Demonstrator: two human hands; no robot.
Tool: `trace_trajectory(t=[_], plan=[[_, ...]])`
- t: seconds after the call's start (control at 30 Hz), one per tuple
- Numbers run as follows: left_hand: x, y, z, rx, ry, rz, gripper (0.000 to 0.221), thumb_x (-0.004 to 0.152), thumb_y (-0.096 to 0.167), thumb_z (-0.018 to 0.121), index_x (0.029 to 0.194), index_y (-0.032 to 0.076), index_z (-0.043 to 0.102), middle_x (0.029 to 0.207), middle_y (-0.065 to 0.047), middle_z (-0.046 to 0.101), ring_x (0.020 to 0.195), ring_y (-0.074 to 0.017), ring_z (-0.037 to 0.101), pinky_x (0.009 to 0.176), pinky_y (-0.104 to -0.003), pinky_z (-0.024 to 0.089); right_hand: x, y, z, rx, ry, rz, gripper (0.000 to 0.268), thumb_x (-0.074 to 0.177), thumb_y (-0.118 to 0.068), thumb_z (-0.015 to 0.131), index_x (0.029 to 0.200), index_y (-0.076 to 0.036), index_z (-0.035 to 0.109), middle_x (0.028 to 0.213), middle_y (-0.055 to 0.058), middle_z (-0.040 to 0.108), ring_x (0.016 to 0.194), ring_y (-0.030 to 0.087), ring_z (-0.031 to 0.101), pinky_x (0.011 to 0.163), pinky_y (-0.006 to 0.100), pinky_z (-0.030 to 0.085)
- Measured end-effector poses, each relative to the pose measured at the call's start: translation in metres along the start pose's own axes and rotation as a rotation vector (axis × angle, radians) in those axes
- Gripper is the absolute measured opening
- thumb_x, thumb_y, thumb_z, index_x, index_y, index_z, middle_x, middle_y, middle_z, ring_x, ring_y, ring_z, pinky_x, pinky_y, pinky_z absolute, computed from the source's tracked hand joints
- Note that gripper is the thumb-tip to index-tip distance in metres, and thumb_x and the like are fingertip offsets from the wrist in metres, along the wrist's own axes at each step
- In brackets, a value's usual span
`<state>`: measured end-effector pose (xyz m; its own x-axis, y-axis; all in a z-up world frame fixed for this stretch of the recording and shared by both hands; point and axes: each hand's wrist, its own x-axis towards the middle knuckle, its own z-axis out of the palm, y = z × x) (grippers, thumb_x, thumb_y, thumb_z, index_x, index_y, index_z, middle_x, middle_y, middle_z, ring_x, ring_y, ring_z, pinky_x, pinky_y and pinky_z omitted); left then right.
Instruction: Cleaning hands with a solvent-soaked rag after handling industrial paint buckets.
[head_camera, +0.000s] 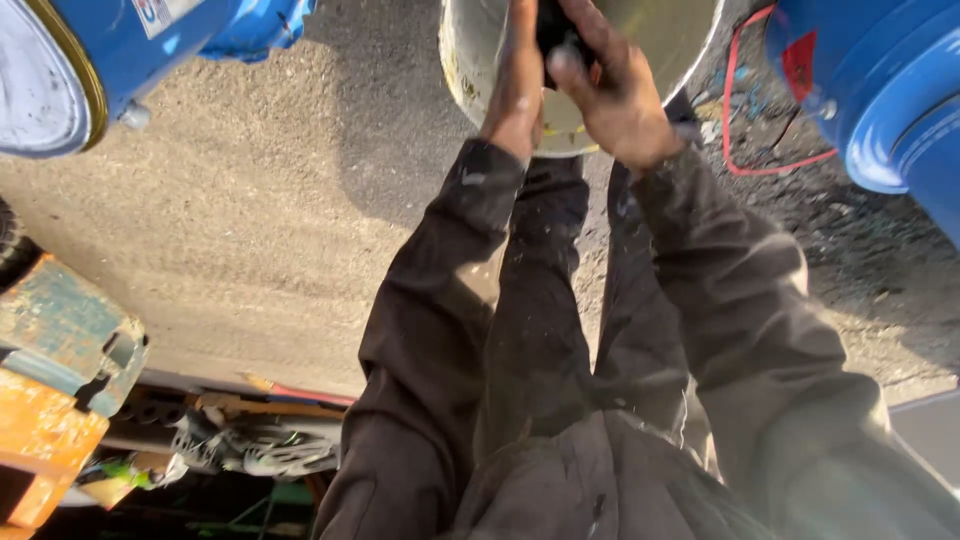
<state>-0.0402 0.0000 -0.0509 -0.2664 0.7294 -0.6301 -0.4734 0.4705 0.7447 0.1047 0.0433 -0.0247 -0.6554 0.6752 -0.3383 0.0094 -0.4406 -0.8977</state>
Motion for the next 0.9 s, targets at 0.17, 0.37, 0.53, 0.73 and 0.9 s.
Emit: trace_trajectory(t=[0.17, 0.37, 0.53, 0.73, 0.9], plan=[[0.011, -0.024, -0.014, -0.544, -0.088, -0.163, 0.08, 0.111, 0.066, 0.03, 0.158, 0.001, 0.04, 0.144, -0.02, 0.053, 0.135, -0.0289, 0.057, 0.115, -0.048, 0.054, 0.0, -0.052, 0.006, -0.415, 0.004, 0.116, 0.058, 0.114, -0.027, 0.065, 0.162, -0.008, 0.038, 0.15, 0.014, 0.062, 0.133, 0.024, 0.062, 0.11, 0.04, 0.055], [0.039, -0.024, -0.024, -0.584, 0.081, -0.073, 0.064, 0.113, 0.056, 0.032, 0.146, 0.002, 0.042, 0.121, -0.019, 0.063, 0.102, -0.0305, 0.07, 0.084, -0.045, 0.063, -0.004, -0.06, 0.003, 0.172, 0.079, 0.026, 0.039, 0.118, -0.01, 0.062, 0.152, -0.006, 0.045, 0.138, 0.01, 0.062, 0.125, 0.02, 0.065, 0.109, 0.035, 0.06], [0.08, -0.05, -0.028, -0.661, 0.213, -0.053, 0.063, 0.111, 0.053, 0.043, 0.146, 0.001, 0.048, 0.115, -0.014, 0.065, 0.098, -0.0264, 0.069, 0.088, -0.044, 0.061, 0.015, -0.058, 0.019, -0.167, 0.16, -0.219, 0.022, 0.122, 0.001, 0.058, 0.138, -0.002, 0.044, 0.125, 0.015, 0.059, 0.112, 0.023, 0.06, 0.1, 0.039, 0.052], [0.073, -0.134, -0.097, -0.742, -0.132, -0.319, 0.063, 0.101, 0.056, 0.053, 0.149, 0.015, 0.05, 0.144, -0.006, 0.059, 0.129, -0.0261, 0.061, 0.108, -0.041, 0.056, 0.062, -0.012, 0.037, -0.94, 0.256, -0.164, 0.022, 0.114, -0.014, 0.058, 0.131, -0.001, 0.057, 0.103, 0.015, 0.068, 0.064, 0.023, 0.055, 0.056, 0.039, 0.046], [0.062, -0.055, -0.061, -0.625, -0.089, -0.208, 0.068, 0.105, 0.057, 0.057, 0.153, 0.01, 0.044, 0.146, -0.01, 0.055, 0.133, -0.029, 0.056, 0.108, -0.044, 0.053, 0.092, 0.028, 0.034, -0.994, 0.387, -0.384, 0.011, 0.112, -0.013, 0.06, 0.121, -0.007, 0.06, 0.092, 0.011, 0.064, 0.068, 0.024, 0.058, 0.063, 0.038, 0.053]])
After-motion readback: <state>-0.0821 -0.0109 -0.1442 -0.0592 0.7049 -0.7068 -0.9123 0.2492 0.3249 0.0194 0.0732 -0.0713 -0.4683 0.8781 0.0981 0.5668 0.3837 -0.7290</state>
